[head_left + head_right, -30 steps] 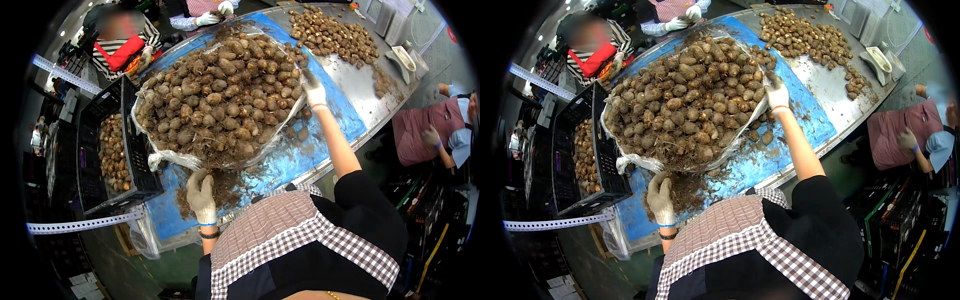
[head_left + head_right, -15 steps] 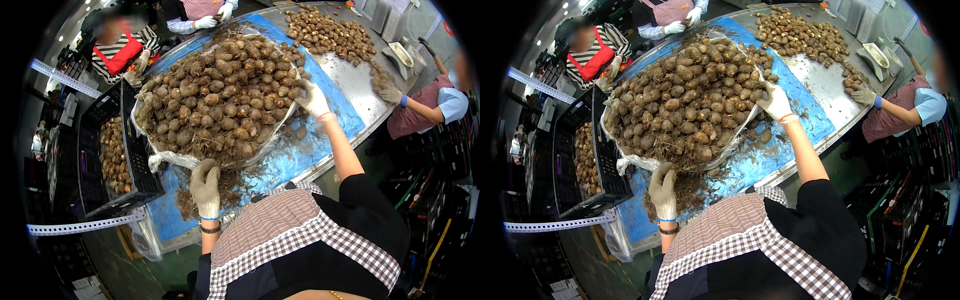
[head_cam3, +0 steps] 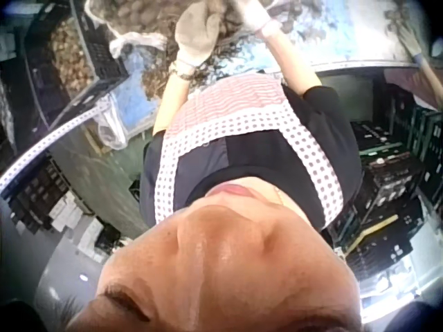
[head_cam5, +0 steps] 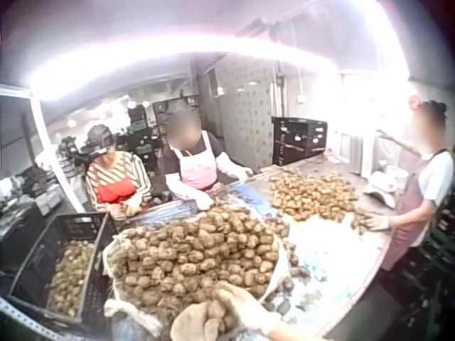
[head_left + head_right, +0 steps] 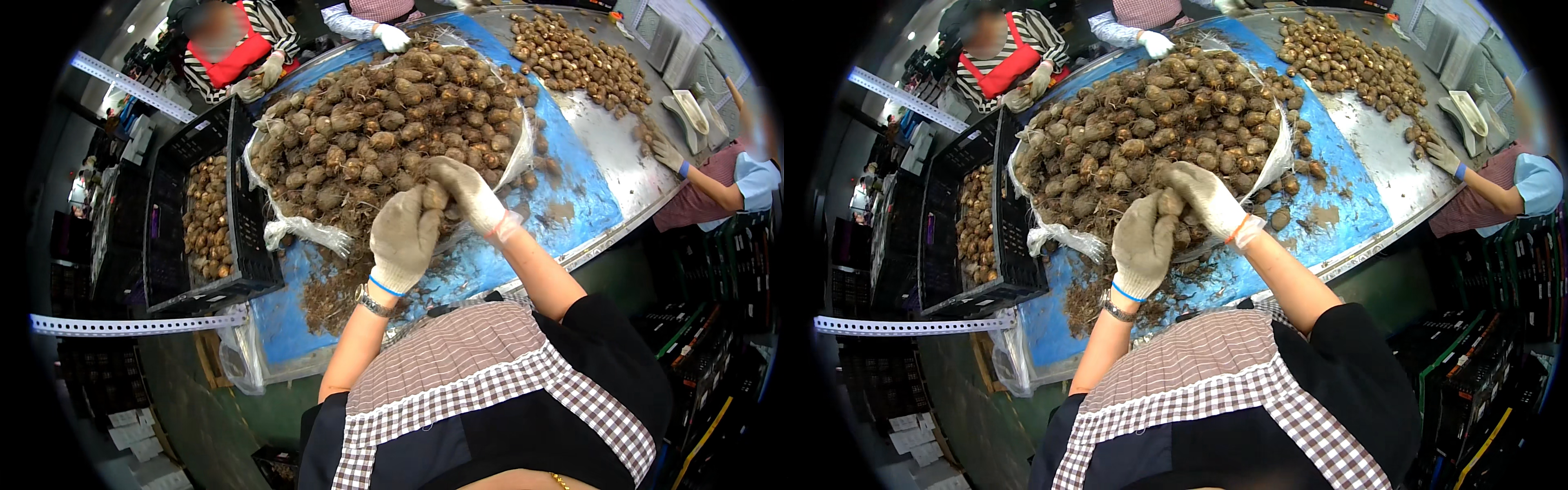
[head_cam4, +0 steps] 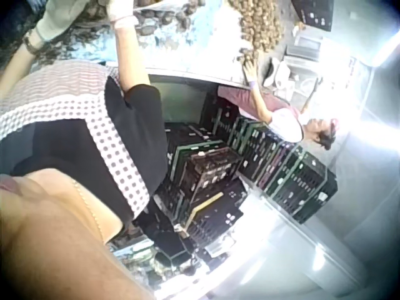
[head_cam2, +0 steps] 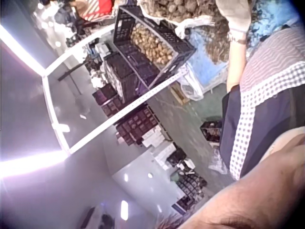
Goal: The person sorts brown bulbs from a large pile into a black crate and a plastic bag, picking up and inspecting each bulb by hand while wearing gloves.
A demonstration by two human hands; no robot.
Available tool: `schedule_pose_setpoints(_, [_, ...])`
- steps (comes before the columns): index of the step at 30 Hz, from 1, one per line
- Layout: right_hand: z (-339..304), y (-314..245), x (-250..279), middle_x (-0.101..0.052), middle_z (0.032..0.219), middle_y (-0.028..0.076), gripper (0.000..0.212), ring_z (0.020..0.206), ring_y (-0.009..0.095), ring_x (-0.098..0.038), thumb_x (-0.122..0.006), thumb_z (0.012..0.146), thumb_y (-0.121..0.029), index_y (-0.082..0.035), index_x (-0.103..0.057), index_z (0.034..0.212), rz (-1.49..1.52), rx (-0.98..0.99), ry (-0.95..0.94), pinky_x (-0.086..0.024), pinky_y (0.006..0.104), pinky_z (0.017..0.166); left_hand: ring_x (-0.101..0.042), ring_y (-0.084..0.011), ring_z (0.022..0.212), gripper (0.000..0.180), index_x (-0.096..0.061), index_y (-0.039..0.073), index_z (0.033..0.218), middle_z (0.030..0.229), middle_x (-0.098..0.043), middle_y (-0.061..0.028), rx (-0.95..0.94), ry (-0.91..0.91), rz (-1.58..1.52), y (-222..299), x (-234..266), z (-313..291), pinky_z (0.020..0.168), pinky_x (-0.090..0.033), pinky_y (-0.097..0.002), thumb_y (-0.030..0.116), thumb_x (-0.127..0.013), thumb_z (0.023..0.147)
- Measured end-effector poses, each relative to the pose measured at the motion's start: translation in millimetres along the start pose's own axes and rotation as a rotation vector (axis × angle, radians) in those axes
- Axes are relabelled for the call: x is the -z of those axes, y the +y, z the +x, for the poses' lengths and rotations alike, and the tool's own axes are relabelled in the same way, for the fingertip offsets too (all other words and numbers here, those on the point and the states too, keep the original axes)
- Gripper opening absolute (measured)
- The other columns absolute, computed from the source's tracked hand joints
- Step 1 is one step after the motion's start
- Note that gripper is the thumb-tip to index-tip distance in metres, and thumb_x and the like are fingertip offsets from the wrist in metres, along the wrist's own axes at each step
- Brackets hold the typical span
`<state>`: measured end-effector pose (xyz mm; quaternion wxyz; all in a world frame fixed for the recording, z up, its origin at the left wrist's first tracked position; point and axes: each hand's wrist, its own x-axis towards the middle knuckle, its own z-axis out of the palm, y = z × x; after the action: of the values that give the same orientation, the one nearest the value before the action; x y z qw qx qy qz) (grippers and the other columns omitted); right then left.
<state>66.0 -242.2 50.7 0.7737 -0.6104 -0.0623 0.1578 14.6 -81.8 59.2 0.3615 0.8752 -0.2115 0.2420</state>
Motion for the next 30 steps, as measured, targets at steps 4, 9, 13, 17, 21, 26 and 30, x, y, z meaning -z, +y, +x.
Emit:
schedule_pose_setpoints(4, [18, 25, -9, -0.067, 0.092, 0.019, 0.022, 0.084, 0.034, -0.066, -0.057, 0.094, -0.022, -0.004, -0.062, 0.104, -0.803, 0.696, 0.134, -0.054, 0.0394, 0.07, -0.063, -0.0323, 0.081, 0.023, -0.062, 0.001, 0.104, 0.088, -0.063, -0.016, 0.193, 0.079, -0.191, 3, -4, -2, 0.073, -0.049, -0.0368, 0.019, -0.053, 0.094])
schedule_pose_setpoints(9, [-2, 7, -57, -0.06, 0.063, 0.015, 0.023, 0.057, 0.033, -0.062, -0.059, 0.089, -0.016, -0.006, -0.065, 0.108, -0.97, 0.786, 0.222, -0.048, 0.0388, 0.051, -0.057, -0.024, 0.066, 0.037, -0.056, 0.0, 0.086, 0.069, -0.054, -0.0121, 0.459, 0.164, -0.397, -32, -22, -13, 0.061, -0.044, -0.0353, 0.03, -0.038, 0.1])
schedule_pose_setpoints(13, [5, 8, -46, -0.062, 0.066, 0.015, 0.029, 0.06, 0.031, -0.064, -0.062, 0.083, -0.014, -0.005, -0.066, 0.11, -1.097, 0.877, -0.005, -0.048, 0.0392, 0.052, -0.028, -0.0146, 0.032, 0.049, -0.057, 0.013, 0.085, 0.051, -0.042, 0.0007, 1.527, -0.154, -1.074, -39, 4, -9, 0.032, -0.023, -0.03, 0.055, -0.035, 0.098])
schedule_pose_setpoints(17, [10, 9, -61, -0.065, 0.083, 0.022, 0.026, 0.075, 0.035, -0.066, -0.056, 0.092, -0.018, -0.002, -0.064, 0.111, -0.848, 0.535, 0.096, -0.052, 0.0383, 0.065, -0.049, -0.025, 0.049, 0.05, -0.059, 0.006, 0.076, 0.054, -0.049, -0.0079, 0.786, 0.081, -0.472, -30, 0, -11, 0.048, -0.039, -0.0367, 0.045, -0.038, 0.1])
schedule_pose_setpoints(21, [28, 41, -55, -0.065, 0.097, 0.027, 0.034, 0.094, 0.039, -0.063, -0.049, 0.097, -0.025, 0.004, -0.063, 0.108, -0.416, 0.376, -0.064, -0.049, 0.0407, 0.084, -0.056, -0.0401, 0.064, 0.038, -0.058, 0.001, 0.076, 0.064, -0.055, -0.0195, 0.1, 0.114, 0.267, -26, 21, -3, 0.056, -0.041, -0.0424, 0.03, -0.045, 0.097])
schedule_pose_setpoints(26, [23, 16, -69, -0.06, 0.062, 0.015, 0.032, 0.056, 0.034, -0.062, -0.056, 0.092, -0.02, -0.002, -0.06, 0.118, -0.826, 0.731, 0.221, -0.047, 0.0402, 0.049, -0.057, -0.0378, 0.065, 0.036, -0.057, 0.002, 0.078, 0.07, -0.057, -0.02, 0.261, 0.195, -0.166, -36, 15, -1, 0.056, -0.042, -0.0422, 0.029, -0.043, 0.098])
schedule_pose_setpoints(30, [22, 6, -58, -0.059, 0.063, 0.013, 0.036, 0.054, 0.031, -0.06, -0.061, 0.086, -0.016, 0.001, -0.059, 0.119, -0.93, 1.079, 0.128, -0.047, 0.0396, 0.049, -0.054, -0.0127, 0.051, 0.039, -0.062, 0.007, 0.095, 0.064, -0.057, -0.0009, 1.351, -0.053, -1.208, -51, 22, 3, 0.045, -0.039, -0.022, 0.038, -0.039, 0.101])
